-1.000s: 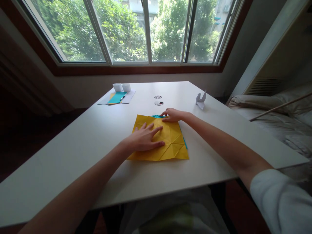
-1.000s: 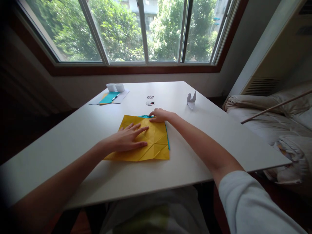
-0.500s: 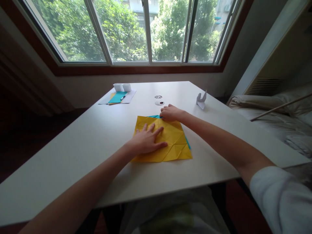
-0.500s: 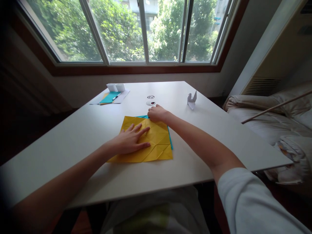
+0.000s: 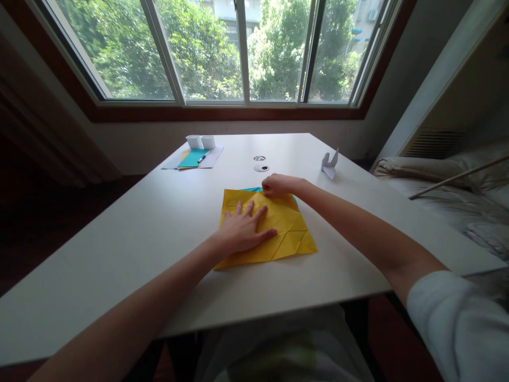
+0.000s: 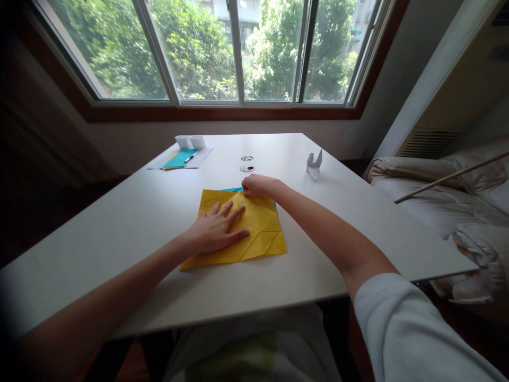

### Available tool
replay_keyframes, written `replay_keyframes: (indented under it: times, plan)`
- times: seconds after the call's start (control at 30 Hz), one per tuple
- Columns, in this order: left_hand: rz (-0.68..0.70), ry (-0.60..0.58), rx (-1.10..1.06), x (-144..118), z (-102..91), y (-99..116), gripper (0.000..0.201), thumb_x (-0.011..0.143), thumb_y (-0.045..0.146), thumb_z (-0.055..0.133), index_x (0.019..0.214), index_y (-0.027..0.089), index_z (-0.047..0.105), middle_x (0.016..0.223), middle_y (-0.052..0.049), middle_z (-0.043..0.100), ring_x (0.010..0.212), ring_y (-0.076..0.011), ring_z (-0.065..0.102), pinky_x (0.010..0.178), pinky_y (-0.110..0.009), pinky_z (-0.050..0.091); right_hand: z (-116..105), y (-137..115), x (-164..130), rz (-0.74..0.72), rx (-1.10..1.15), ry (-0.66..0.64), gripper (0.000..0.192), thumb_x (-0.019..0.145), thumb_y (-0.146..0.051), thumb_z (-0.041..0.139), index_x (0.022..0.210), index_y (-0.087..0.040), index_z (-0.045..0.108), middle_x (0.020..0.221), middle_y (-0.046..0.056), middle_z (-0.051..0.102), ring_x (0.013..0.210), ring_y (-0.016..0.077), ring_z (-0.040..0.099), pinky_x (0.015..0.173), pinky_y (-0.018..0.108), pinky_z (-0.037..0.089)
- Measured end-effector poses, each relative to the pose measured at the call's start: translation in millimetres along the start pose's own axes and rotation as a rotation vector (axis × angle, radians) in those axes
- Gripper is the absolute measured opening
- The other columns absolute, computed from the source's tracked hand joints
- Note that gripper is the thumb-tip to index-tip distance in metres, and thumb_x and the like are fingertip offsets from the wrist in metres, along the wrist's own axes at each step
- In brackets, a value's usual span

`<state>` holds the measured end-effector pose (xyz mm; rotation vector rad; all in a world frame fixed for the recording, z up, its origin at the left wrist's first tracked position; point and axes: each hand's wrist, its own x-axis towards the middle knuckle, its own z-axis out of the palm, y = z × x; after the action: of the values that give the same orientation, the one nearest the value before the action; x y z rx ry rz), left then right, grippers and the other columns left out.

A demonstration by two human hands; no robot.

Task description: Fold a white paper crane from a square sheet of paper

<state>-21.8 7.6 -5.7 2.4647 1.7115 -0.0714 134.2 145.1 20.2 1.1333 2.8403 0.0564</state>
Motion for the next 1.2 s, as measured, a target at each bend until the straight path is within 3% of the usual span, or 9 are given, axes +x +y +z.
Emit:
replay_keyframes:
  times: [0.33,0.5,0.63,0.7,0.8,0.9,1.07,1.2]
  plan:
    - [0.034,-0.025,-0.015,1,-3.6,1,0.081,0.076,0.077,0.017,0.143,0.032,0.015,0.151,-0.009,0.014,0.134,-0.0425,0.01,0.099,-0.061,0.018,8,15,5,0.099,0.141,0.046,0.02,0.081,-0.024,0.051,0.095,-0.017,0.064,0.097,0.005,0.068,0.081,0.0141,0.06,0.063,0.019,0.04]
    - [0.051,-0.027,-0.015,4,-2.6,-2,0.081,0.076,0.077,0.016,0.143,0.032,0.014,0.152,-0.008,0.011,0.135,-0.0417,0.007,0.101,-0.062,0.011,12,18,3,0.117,0.158,0.067,0.022,0.083,-0.022,0.05,0.1,-0.017,0.062,0.102,0.007,0.066,0.086,0.0155,0.06,0.069,0.022,0.042]
    - [0.057,-0.02,-0.021,10,-1.2,-8,0.081,0.075,0.078,0.016,0.143,0.035,0.013,0.152,-0.008,0.009,0.134,-0.043,0.005,0.1,-0.063,0.01,13,7,-2,0.071,0.05,0.213,0.032,0.084,-0.016,0.049,0.115,-0.018,0.054,0.117,0.011,0.056,0.103,0.021,0.053,0.083,0.03,0.041]
    - [0.056,-0.015,-0.025,13,-0.2,-10,0.081,0.074,0.079,0.016,0.143,0.036,0.013,0.152,-0.008,0.008,0.134,-0.0441,0.005,0.099,-0.065,0.01,15,-3,-5,-0.015,-0.079,0.278,0.028,0.085,-0.011,0.045,0.109,-0.018,0.058,0.117,0.013,0.055,0.11,0.0245,0.049,0.088,0.036,0.038]
    - [0.058,-0.006,-0.02,16,0.6,-10,0.081,0.073,0.079,0.016,0.142,0.037,0.014,0.152,-0.008,0.007,0.133,-0.0454,0.006,0.098,-0.067,0.01,22,-16,-5,-0.116,-0.075,0.218,0.026,0.087,-0.013,0.042,0.104,-0.014,0.062,0.109,0.015,0.058,0.104,0.0237,0.053,0.089,0.035,0.039]
    - [0.058,-0.009,-0.015,17,0.0,-8,0.08,0.074,0.079,0.017,0.142,0.038,0.015,0.152,-0.008,0.006,0.133,-0.0454,0.006,0.098,-0.067,0.01,32,-18,-5,-0.096,0.045,0.191,0.035,0.091,-0.019,0.037,0.121,-0.012,0.054,0.121,0.016,0.055,0.112,0.0224,0.051,0.095,0.034,0.036]
    - [0.042,-0.046,-0.016,19,-1.0,-7,0.076,0.074,0.078,0.021,0.141,0.04,0.017,0.152,-0.006,0.007,0.133,-0.0463,0.005,0.097,-0.067,0.011,44,-4,-9,-0.047,0.254,0.072,0.049,0.094,-0.038,0.023,0.14,-0.023,0.029,0.148,0.005,0.026,0.136,0.0203,0.02,0.109,0.039,0.02]
    - [0.016,-0.052,-0.027,18,-0.5,-6,0.075,0.074,0.078,0.02,0.141,0.042,0.015,0.152,-0.004,0.006,0.132,-0.0483,0.005,0.096,-0.069,0.009,42,4,-10,0.047,0.281,-0.006,0.057,0.091,-0.052,0.022,0.143,-0.028,0.019,0.151,0.002,0.014,0.139,0.0237,0.01,0.11,0.047,0.009]
